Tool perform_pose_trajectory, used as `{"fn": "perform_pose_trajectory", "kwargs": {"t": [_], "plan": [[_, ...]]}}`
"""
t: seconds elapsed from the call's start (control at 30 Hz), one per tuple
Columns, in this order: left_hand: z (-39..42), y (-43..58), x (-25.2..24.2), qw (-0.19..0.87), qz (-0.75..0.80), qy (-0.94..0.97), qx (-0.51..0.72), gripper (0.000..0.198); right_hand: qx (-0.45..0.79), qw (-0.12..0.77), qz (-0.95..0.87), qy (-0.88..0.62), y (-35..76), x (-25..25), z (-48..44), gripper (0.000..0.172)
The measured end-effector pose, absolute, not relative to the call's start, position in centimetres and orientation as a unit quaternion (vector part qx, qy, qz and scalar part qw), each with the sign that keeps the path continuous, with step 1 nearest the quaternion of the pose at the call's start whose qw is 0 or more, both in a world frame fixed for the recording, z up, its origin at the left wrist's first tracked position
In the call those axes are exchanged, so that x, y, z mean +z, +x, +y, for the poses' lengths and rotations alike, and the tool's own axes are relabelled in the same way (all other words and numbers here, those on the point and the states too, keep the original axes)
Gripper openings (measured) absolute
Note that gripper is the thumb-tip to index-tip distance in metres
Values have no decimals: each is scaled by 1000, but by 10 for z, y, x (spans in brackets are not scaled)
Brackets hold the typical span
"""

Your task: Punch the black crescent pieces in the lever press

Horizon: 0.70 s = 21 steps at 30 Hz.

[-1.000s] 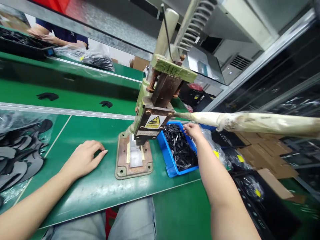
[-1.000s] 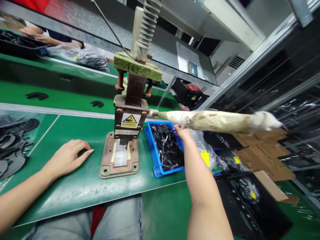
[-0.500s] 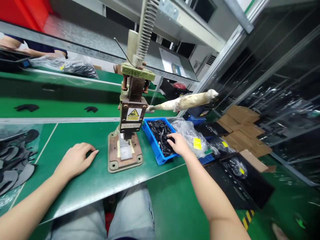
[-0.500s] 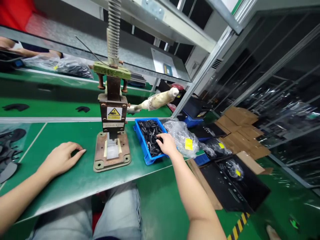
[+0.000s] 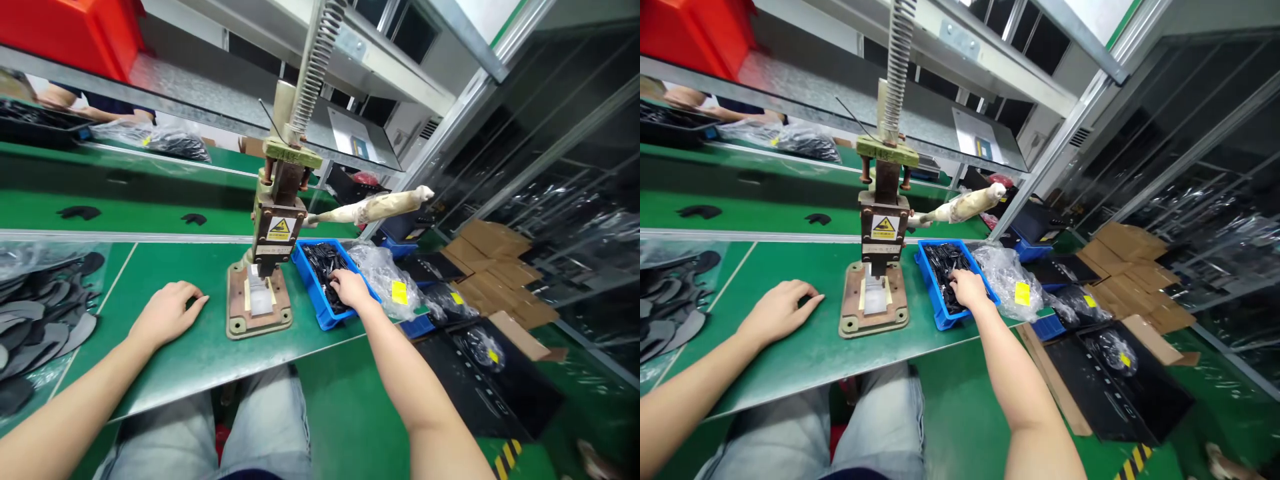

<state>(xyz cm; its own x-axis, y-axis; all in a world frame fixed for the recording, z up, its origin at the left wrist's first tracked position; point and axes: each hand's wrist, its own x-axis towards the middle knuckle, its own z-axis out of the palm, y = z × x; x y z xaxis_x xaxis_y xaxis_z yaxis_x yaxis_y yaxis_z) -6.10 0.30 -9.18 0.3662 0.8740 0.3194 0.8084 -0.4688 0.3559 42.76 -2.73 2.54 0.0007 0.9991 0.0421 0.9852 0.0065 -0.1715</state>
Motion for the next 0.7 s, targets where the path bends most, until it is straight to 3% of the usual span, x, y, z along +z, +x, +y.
{"fn": "perform_pose_trajectory", "kwargs": {"t": [0.17,0.37,0.53,0.7], "plan": [[3,-61,-92,73,510,823,242,42,47,193,-682,-704,431,30,-26,21],[3,-64,-90,96,509,814,264,41,81,406,-615,-671,422,39,-30,28],[-13,-60,-72,88,506,771,375,33,171,573,-529,-603,376,35,-57,46],[-77,-13,-39,122,446,732,500,22,294,639,-473,-530,295,14,-106,38]]}}
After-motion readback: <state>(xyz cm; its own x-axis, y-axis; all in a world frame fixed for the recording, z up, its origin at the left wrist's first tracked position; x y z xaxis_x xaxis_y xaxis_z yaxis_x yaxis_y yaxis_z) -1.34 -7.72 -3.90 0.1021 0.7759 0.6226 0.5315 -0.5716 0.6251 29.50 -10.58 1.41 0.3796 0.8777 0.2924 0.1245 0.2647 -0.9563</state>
